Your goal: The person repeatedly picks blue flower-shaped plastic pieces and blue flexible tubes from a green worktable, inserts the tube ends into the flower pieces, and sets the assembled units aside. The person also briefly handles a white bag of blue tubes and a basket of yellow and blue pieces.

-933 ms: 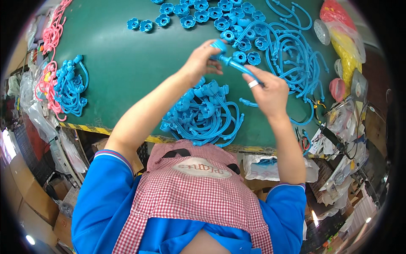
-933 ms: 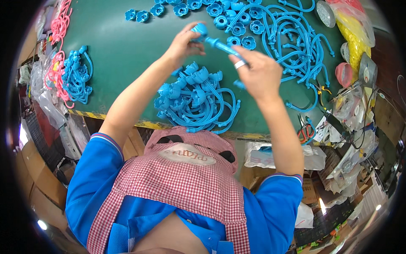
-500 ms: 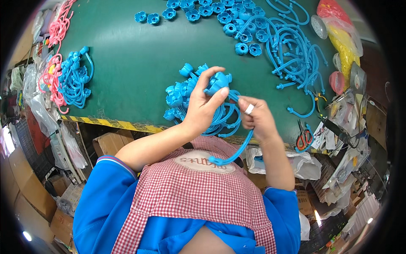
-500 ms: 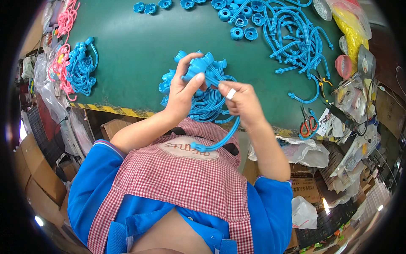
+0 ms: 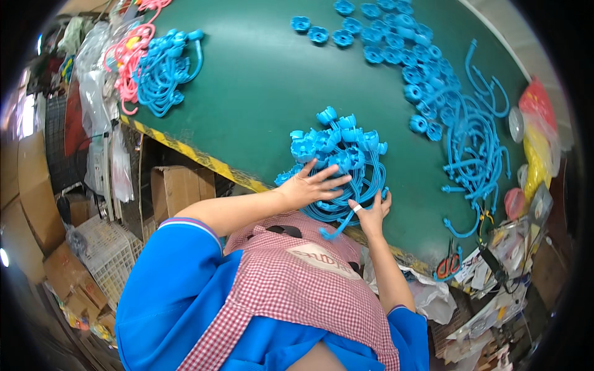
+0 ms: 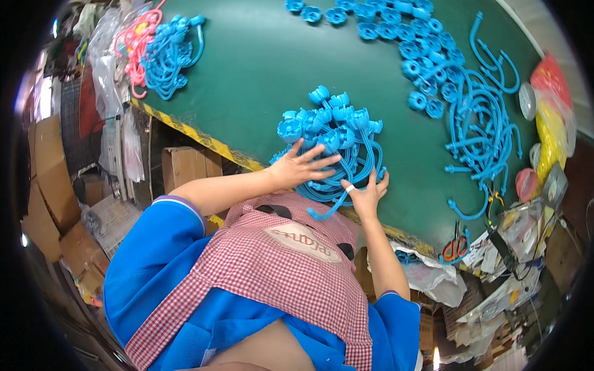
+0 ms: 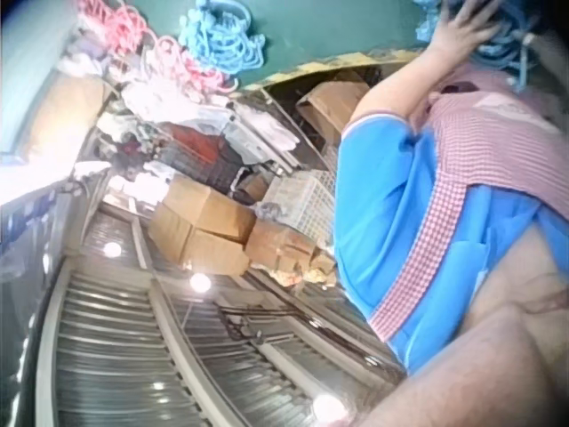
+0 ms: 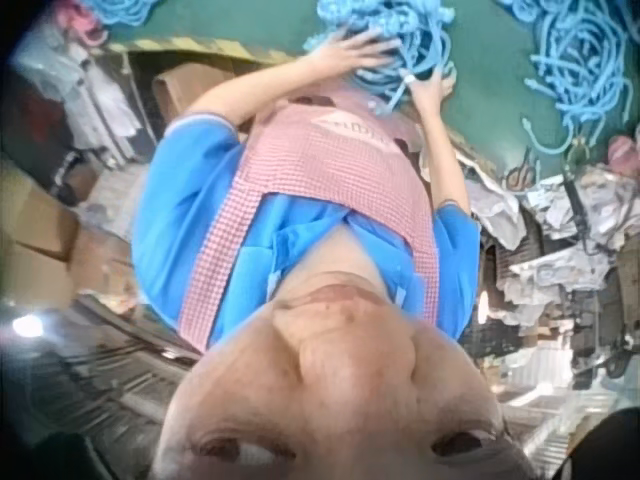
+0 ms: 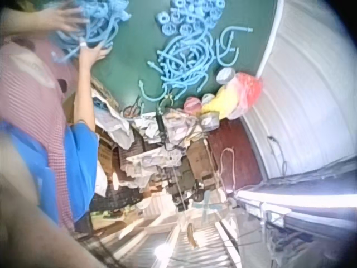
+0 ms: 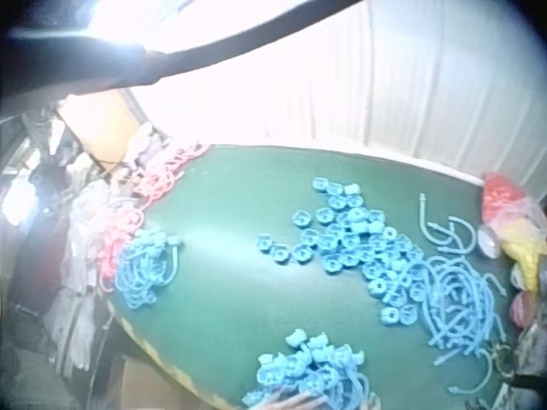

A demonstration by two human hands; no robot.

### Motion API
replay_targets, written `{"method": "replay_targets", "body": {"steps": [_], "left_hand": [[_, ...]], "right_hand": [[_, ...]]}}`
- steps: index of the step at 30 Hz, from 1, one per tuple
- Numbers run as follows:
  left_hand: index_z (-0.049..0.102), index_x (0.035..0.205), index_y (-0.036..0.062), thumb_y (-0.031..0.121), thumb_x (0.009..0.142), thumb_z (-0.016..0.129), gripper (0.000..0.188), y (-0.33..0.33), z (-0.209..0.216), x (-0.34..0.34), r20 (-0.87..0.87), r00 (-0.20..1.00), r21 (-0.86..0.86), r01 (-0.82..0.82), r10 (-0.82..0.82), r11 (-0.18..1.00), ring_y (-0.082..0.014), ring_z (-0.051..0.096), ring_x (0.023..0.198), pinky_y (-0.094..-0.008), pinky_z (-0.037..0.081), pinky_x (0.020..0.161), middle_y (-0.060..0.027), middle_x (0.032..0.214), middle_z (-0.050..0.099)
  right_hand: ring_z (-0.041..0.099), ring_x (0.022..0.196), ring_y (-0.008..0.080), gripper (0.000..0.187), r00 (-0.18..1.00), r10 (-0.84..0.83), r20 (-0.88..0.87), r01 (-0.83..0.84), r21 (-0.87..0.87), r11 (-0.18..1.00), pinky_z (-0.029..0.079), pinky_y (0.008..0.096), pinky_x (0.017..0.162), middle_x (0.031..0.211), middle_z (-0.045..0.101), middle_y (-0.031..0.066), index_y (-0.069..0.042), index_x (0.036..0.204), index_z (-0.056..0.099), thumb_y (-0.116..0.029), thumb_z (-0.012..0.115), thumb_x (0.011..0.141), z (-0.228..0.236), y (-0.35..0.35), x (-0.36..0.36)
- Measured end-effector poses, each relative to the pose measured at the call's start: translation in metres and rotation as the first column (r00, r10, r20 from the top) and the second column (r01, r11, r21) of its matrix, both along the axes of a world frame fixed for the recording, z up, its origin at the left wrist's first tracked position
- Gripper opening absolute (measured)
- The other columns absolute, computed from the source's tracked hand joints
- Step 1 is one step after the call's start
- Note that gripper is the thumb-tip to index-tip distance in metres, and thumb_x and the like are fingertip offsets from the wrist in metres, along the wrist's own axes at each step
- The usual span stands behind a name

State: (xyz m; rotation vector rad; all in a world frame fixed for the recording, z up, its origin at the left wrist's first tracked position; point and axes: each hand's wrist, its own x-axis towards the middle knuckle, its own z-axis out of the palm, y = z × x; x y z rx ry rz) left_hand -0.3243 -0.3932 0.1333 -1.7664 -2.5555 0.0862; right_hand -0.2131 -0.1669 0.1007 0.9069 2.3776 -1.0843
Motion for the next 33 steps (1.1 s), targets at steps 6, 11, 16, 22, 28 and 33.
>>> {"method": "replay_targets", "body": {"steps": [6,11,16,22,28,33], "left_hand": [[0.05,0.128,0.0372,0.03,0.064,0.072,0.068,-0.102,-0.003,-0.067,-0.013,0.988,-0.063,-0.152,0.151,0.986,-0.0392,-0.003,0.144,-0.0668,-0.009,0.108,0.0047,0.157,0.014],[0.064,0.107,0.0292,0.019,0.06,0.074,0.05,-0.196,0.021,-0.183,0.11,0.962,-0.125,-0.237,0.251,0.963,-0.033,0.007,0.145,-0.0662,0.005,0.109,0.0062,0.156,0.019],[0.058,0.123,0.0267,0.022,0.053,0.08,0.073,-0.288,0.044,-0.305,0.0,0.894,-0.313,-0.425,0.448,0.849,-0.0287,0.014,0.144,-0.0616,0.017,0.109,0.0053,0.156,0.019],[0.049,0.134,0.0213,0.003,0.074,0.06,0.063,-0.351,0.077,-0.395,-0.051,0.848,-0.067,-0.529,0.527,0.846,-0.0327,0.037,0.134,-0.0476,0.034,0.106,-0.0053,0.147,0.037],[0.07,0.095,0.0094,0.013,0.084,0.059,0.016,-0.329,0.111,-0.337,-0.127,0.305,-0.118,-0.949,0.944,0.291,-0.0304,0.067,0.072,-0.0417,0.051,0.064,-0.0168,0.082,0.068],[0.071,0.09,0.0065,0.012,0.076,0.071,0.015,-0.209,0.089,-0.307,0.462,0.399,0.392,-0.893,0.792,0.221,-0.023,0.065,0.064,-0.032,0.05,0.059,-0.0131,0.075,0.067]], "right_hand": [[0.018,0.132,0.0518,0.095,0.996,0.063,-0.057,-0.068,-0.079,0.995,0.024,0.0538,0.108,0.147,0.008,0.0303,-0.023,0.142,0.038,-0.048,0.083,0.062,-0.002,-0.093,-0.093],[0.019,0.131,0.0533,0.095,0.997,0.039,-0.074,-0.05,-0.15,0.987,0.025,0.0542,0.107,0.148,0.006,0.0309,-0.024,0.144,0.035,-0.047,0.082,0.064,0.007,-0.199,-0.213],[0.011,0.135,0.055,0.099,0.985,0.064,-0.16,-0.129,-0.436,0.891,0.019,0.0534,0.111,0.15,-0.001,0.0332,-0.02,0.148,0.026,-0.051,0.075,0.068,-0.01,-0.294,-0.335],[-0.002,0.141,0.0448,0.096,0.936,0.102,-0.336,-0.33,-0.74,0.586,0.01,0.0456,0.115,0.148,-0.01,0.0358,-0.016,0.149,0.022,-0.049,0.071,0.073,-0.017,-0.33,-0.434],[0.059,0.105,0.0338,0.036,0.61,0.573,-0.547,-0.698,-0.03,0.715,0.046,0.0416,0.093,0.106,0.067,0.0139,-0.008,0.109,0.067,-0.031,0.061,0.083,0.003,-0.205,-0.438],[0.053,0.109,0.0353,0.039,0.366,0.69,-0.625,-0.243,0.651,0.719,0.043,0.045,0.095,0.117,0.057,0.0163,-0.011,0.11,0.062,-0.016,0.067,0.071,0.006,-0.045,-0.534]]}}
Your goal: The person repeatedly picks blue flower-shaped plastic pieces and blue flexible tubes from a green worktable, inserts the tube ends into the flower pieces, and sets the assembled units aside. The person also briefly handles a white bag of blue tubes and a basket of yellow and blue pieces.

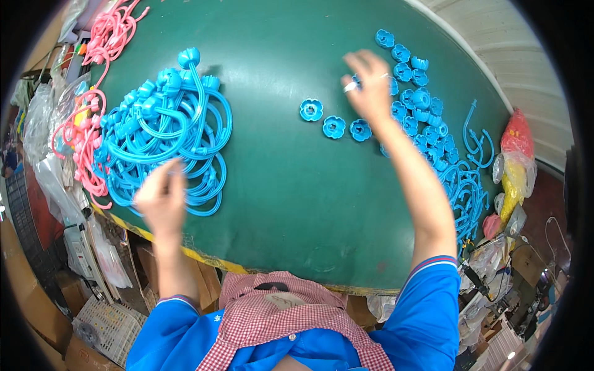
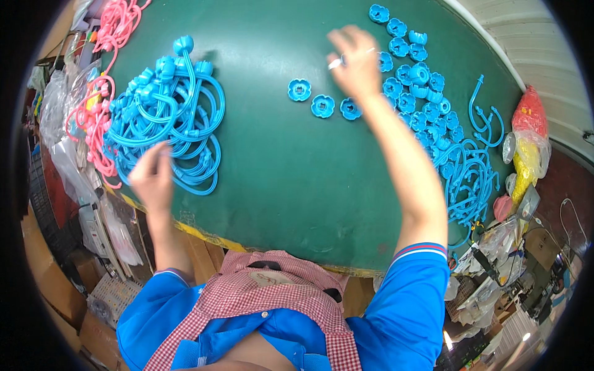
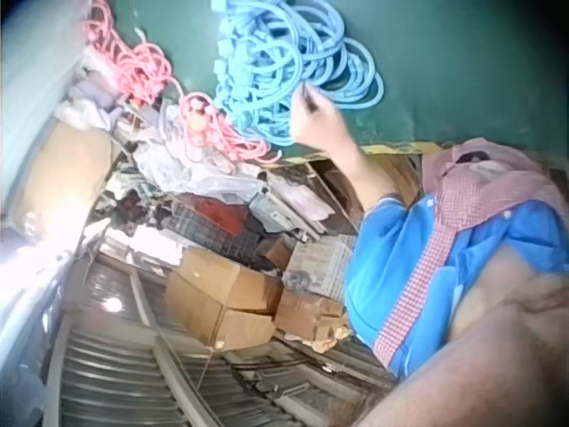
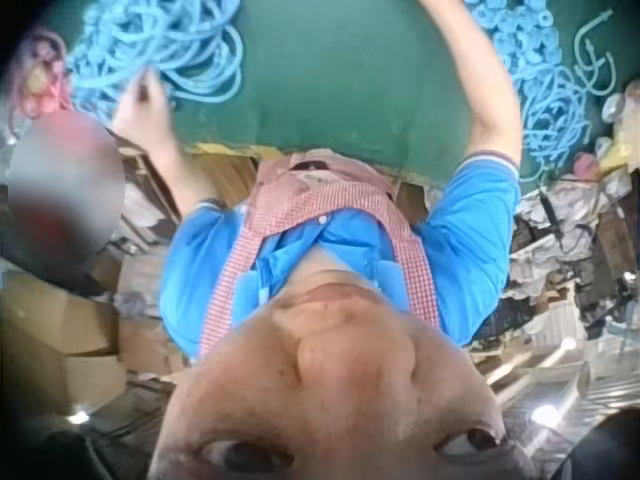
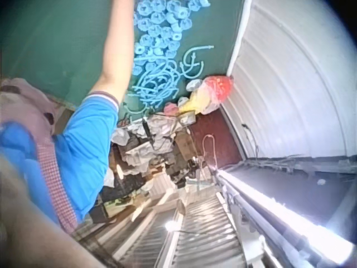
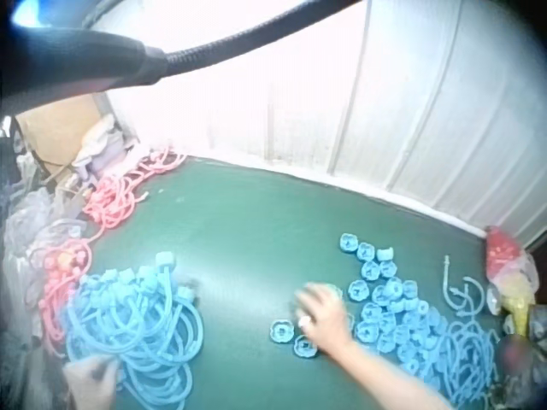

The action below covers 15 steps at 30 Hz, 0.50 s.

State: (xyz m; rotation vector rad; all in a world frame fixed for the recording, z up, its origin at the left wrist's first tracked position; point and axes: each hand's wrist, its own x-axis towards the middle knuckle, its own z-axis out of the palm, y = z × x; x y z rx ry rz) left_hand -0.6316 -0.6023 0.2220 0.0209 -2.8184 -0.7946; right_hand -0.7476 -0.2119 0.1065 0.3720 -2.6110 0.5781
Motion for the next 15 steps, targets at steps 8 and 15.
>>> {"method": "replay_targets", "body": {"steps": [8,15], "left_hand": [[0.042,0.139,0.0332,0.041,0.051,0.087,0.099,0.183,-0.134,-0.063,0.236,0.825,-0.022,0.533,-0.513,0.846,-0.0446,0.02,0.138,-0.0665,0.019,0.105,-0.0197,0.152,0.017],[0.04,0.139,0.0394,0.054,0.05,0.082,0.1,0.223,-0.165,-0.081,0.057,0.735,-0.002,0.677,-0.675,0.736,-0.0389,0.019,0.14,-0.0728,0.011,0.103,-0.0151,0.154,0.016]], "right_hand": [[0.028,0.136,0.0375,0.066,0.768,-0.498,0.403,0.357,0.375,0.855,0.012,0.0716,0.101,0.149,0.03,0.0103,-0.04,0.137,0.042,-0.057,0.064,0.077,-0.027,0.122,-0.075],[0.035,0.131,0.0332,0.054,0.892,-0.145,0.429,0.019,0.283,0.959,0.016,0.0696,0.102,0.142,0.039,0.0039,-0.037,0.131,0.05,-0.052,0.061,0.081,-0.028,0.089,0.035]]}}
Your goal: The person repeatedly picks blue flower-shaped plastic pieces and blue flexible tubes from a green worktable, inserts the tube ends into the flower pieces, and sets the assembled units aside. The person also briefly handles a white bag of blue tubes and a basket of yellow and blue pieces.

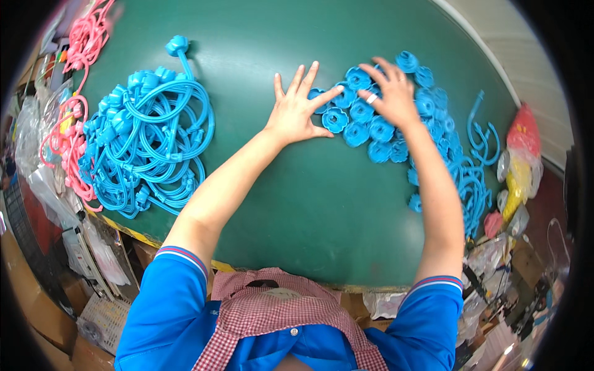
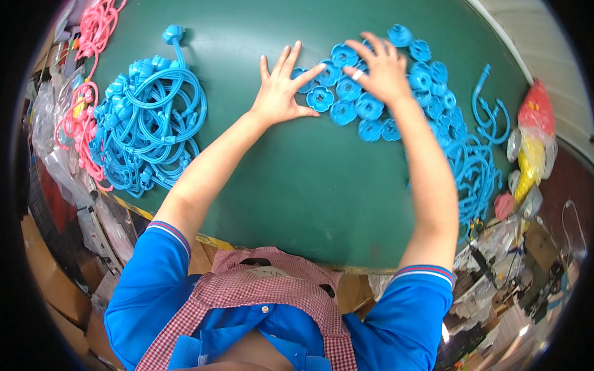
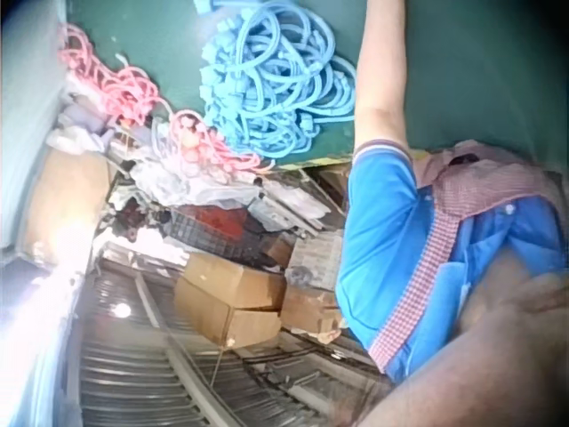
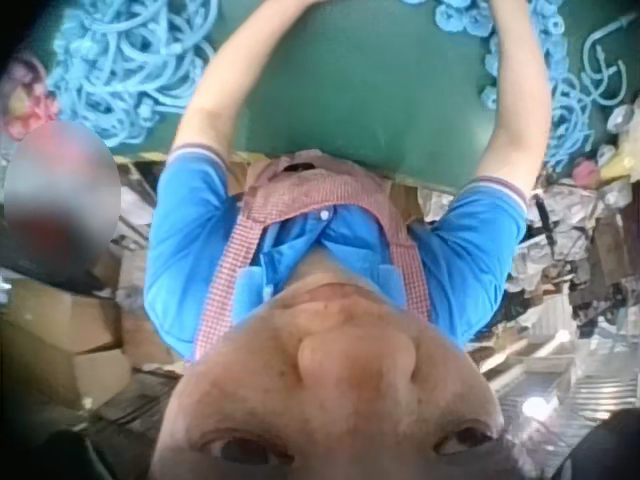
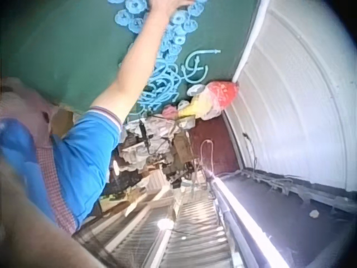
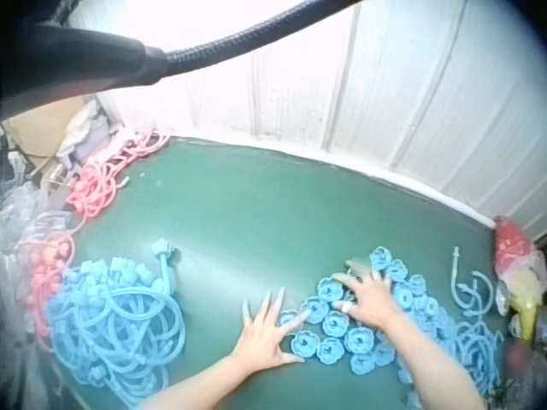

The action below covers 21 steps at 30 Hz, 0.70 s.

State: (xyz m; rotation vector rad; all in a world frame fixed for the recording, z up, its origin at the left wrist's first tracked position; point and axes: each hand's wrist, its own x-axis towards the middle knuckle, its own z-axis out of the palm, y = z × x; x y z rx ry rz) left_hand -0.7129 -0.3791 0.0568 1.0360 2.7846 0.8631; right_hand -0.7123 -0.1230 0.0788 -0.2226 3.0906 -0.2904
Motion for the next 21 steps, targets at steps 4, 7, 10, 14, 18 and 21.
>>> {"method": "replay_targets", "body": {"steps": [4,7,10,14,18,21], "left_hand": [[0.038,0.139,0.0428,0.054,0.055,0.08,0.094,0.007,0.001,0.048,0.073,0.967,-0.095,0.252,-0.245,0.963,-0.0345,0.021,0.141,-0.0725,0.012,0.104,-0.0034,0.153,0.024],[0.042,0.139,0.0372,0.051,0.06,0.078,0.087,0.006,0.006,0.113,0.145,0.948,-0.084,0.297,-0.283,0.951,-0.0329,0.02,0.141,-0.0689,0.01,0.105,-0.0073,0.153,0.025],[0.038,0.141,0.0355,0.047,0.066,0.077,0.086,0.002,0.012,0.172,0.21,0.949,-0.092,0.261,-0.237,0.961,-0.0325,0.02,0.142,-0.067,0.011,0.107,-0.0081,0.153,0.024],[0.034,0.144,0.0284,0.031,0.073,0.073,0.081,0.004,0.018,0.222,0.28,0.932,-0.115,0.271,-0.23,0.956,-0.0338,0.02,0.141,-0.0598,0.014,0.11,-0.0109,0.154,0.02],[0.033,0.145,0.0243,0.015,0.074,0.068,0.079,0.006,0.034,0.255,0.375,0.905,-0.019,0.223,-0.2,0.975,-0.0377,0.02,0.14,-0.0541,0.02,0.111,-0.0158,0.154,0.014],[0.033,0.144,0.023,0.014,0.073,0.069,0.081,0.014,0.039,0.276,0.465,0.87,0.025,0.176,-0.167,0.984,-0.0399,0.019,0.14,-0.0487,0.025,0.111,-0.0178,0.154,0.011]], "right_hand": [[0.034,0.131,0.0324,0.049,0.999,-0.048,0.02,0.048,0.01,0.999,0.02,0.0631,0.104,0.141,0.04,0.0029,-0.037,0.131,0.05,-0.047,0.059,0.084,0.0,-0.012,0.075],[0.034,0.131,0.0308,0.049,0.998,0.0,0.063,0.005,-0.071,0.997,0.019,0.062,0.105,0.141,0.041,0.0021,-0.037,0.131,0.05,-0.047,0.058,0.084,0.002,-0.019,0.131],[0.032,0.134,0.0311,0.048,0.998,-0.012,0.068,0.015,-0.05,0.999,0.019,0.0612,0.106,0.145,0.038,0.001,-0.036,0.132,0.049,-0.046,0.056,0.086,-0.001,-0.027,0.179],[0.031,0.135,0.0292,0.049,0.997,-0.077,-0.029,0.073,-0.102,0.992,0.022,0.0569,0.107,0.147,0.035,0.0011,-0.034,0.133,0.049,-0.035,0.061,0.085,0.032,-0.028,0.243],[0.055,0.106,0.0292,0.032,0.918,-0.28,-0.28,0.227,-0.207,0.952,0.039,0.0443,0.093,0.113,0.061,0.0088,-0.013,0.112,0.063,-0.02,0.065,0.08,0.06,0.048,0.343],[0.054,0.102,0.0347,0.026,0.703,-0.677,-0.218,0.665,-0.136,0.735,0.043,0.0424,0.09,0.107,0.059,0.0138,-0.006,0.105,0.06,-0.005,0.058,0.08,0.036,0.145,0.434]]}}
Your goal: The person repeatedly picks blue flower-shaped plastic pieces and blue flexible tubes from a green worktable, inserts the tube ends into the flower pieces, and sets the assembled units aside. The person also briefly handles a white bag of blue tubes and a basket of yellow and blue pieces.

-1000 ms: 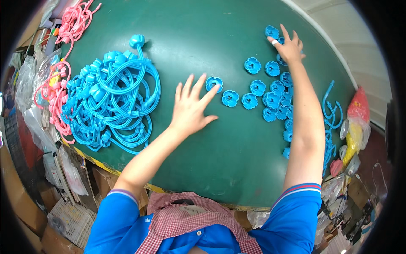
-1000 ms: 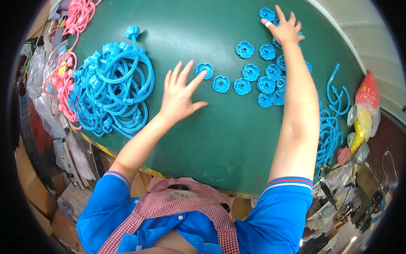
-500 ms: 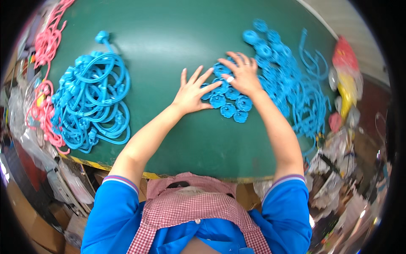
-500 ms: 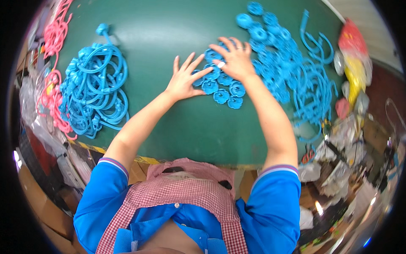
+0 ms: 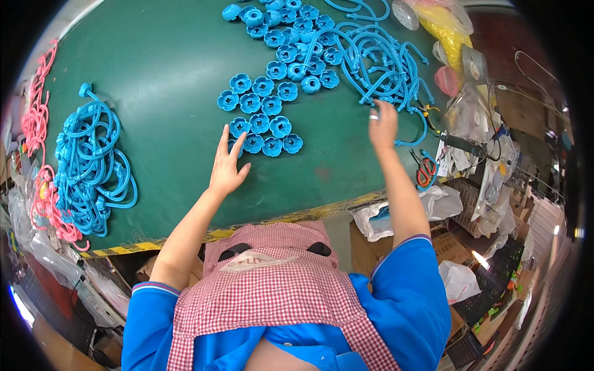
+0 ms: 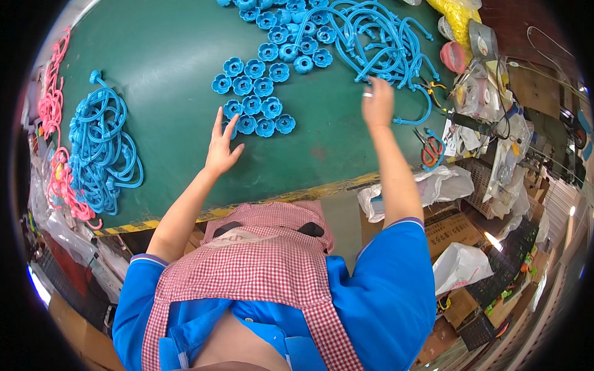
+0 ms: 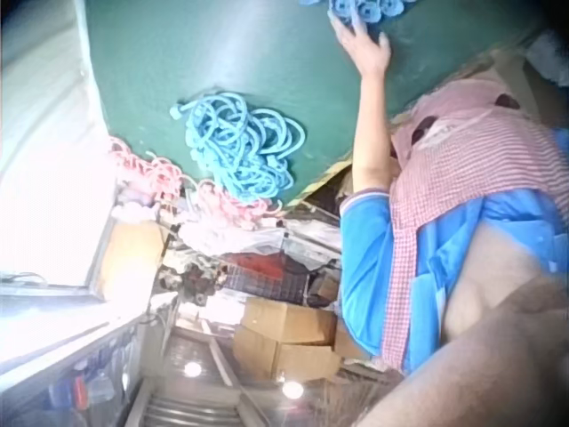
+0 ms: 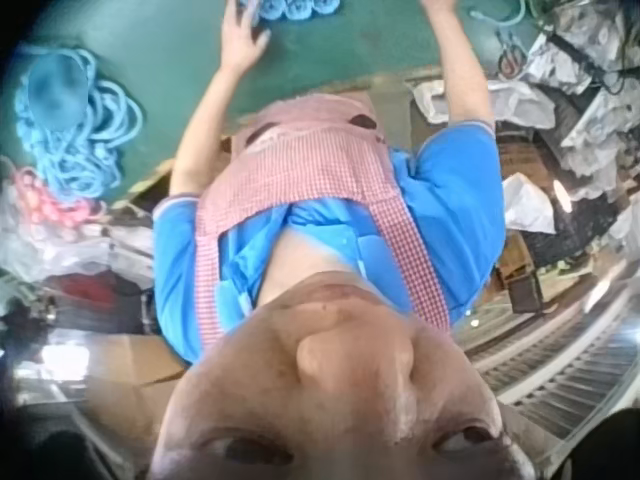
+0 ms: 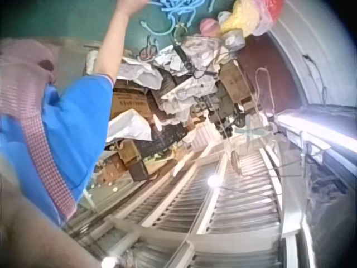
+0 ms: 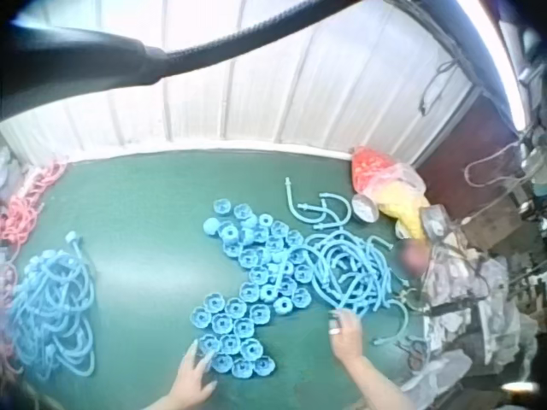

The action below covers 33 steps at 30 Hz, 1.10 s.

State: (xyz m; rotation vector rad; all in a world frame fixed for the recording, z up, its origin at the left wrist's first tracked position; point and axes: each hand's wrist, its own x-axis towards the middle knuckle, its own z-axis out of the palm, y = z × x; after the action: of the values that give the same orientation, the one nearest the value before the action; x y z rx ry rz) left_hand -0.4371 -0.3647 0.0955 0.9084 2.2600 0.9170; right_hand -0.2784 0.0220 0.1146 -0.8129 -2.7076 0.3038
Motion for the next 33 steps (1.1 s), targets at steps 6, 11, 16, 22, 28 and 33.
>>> {"method": "replay_targets", "body": {"steps": [6,11,16,22,28,33], "left_hand": [[0.035,0.143,0.0215,0.013,0.072,0.071,0.08,0.028,0.007,0.021,-0.02,0.995,-0.026,-0.101,0.101,0.995,-0.04,0.023,0.138,-0.0486,0.026,0.111,-0.0186,0.154,0.01],[0.046,0.134,0.0164,0.012,0.071,0.07,0.067,0.062,0.028,0.048,-0.42,0.908,-0.073,-0.016,-0.016,0.997,-0.034,0.038,0.13,-0.0474,0.03,0.106,-0.0125,0.145,0.034],[0.057,0.118,0.0154,0.013,0.074,0.067,0.045,0.082,0.017,0.071,-0.481,0.841,-0.099,0.229,-0.248,0.968,-0.0265,0.051,0.114,-0.0422,0.039,0.095,-0.0061,0.126,0.053],[0.064,0.087,0.0138,0.017,0.075,0.066,0.013,0.122,0.003,0.075,-0.539,0.728,-0.267,0.328,-0.422,0.906,-0.0229,0.051,0.108,-0.0363,0.041,0.086,-0.0032,0.117,0.053],[0.055,0.082,0.0072,0.011,0.075,0.07,0.017,0.124,0.035,0.069,0.131,0.96,0.273,-0.273,0.246,0.922,-0.0251,0.056,0.103,-0.038,0.047,0.084,-0.0092,0.118,0.058],[0.049,0.106,0.0075,0.023,0.089,0.059,0.025,0.126,0.07,0.08,0.961,0.119,-0.075,-0.76,0.251,0.645,-0.014,0.059,0.081,-0.03,0.049,0.066,-0.0059,0.098,0.06]], "right_hand": [[0.049,0.116,0.0285,0.041,0.971,0.211,0.114,-0.231,0.204,0.951,0.037,0.0429,0.102,0.114,0.056,0.0054,-0.012,0.11,0.06,0.002,0.059,0.071,0.013,0.069,-0.008],[0.048,0.116,0.0232,0.032,0.763,0.371,0.529,-0.524,0.17,0.835,0.029,0.0452,0.109,0.108,0.058,0.0028,-0.014,0.104,0.066,-0.001,0.057,0.076,0.01,0.1,-0.039],[0.055,0.092,0.0235,0.02,0.619,0.763,0.186,-0.784,0.095,0.613,0.048,0.0361,0.079,0.085,0.058,0.0034,-0.012,0.086,0.066,-0.006,0.068,0.067,0.041,0.068,-0.041],[0.057,0.072,0.0211,0.026,0.814,0.563,0.145,-0.577,0.086,0.812,0.047,0.0345,0.06,0.077,0.056,0.0034,-0.018,0.103,0.067,-0.015,0.068,0.077,0.06,-0.004,-0.002],[0.059,0.055,0.0224,0.02,0.955,0.237,-0.18,-0.28,-0.271,0.921,0.045,0.0333,0.05,0.068,0.064,0.0068,-0.012,0.098,0.071,-0.026,0.069,0.084,0.092,-0.056,0.026],[0.059,0.052,0.0163,0.017,0.962,0.243,-0.121,-0.268,-0.564,0.781,0.045,0.0273,0.048,0.068,0.066,0.0077,-0.008,0.092,0.073,-0.02,0.071,0.081,0.091,-0.103,0.045]]}}
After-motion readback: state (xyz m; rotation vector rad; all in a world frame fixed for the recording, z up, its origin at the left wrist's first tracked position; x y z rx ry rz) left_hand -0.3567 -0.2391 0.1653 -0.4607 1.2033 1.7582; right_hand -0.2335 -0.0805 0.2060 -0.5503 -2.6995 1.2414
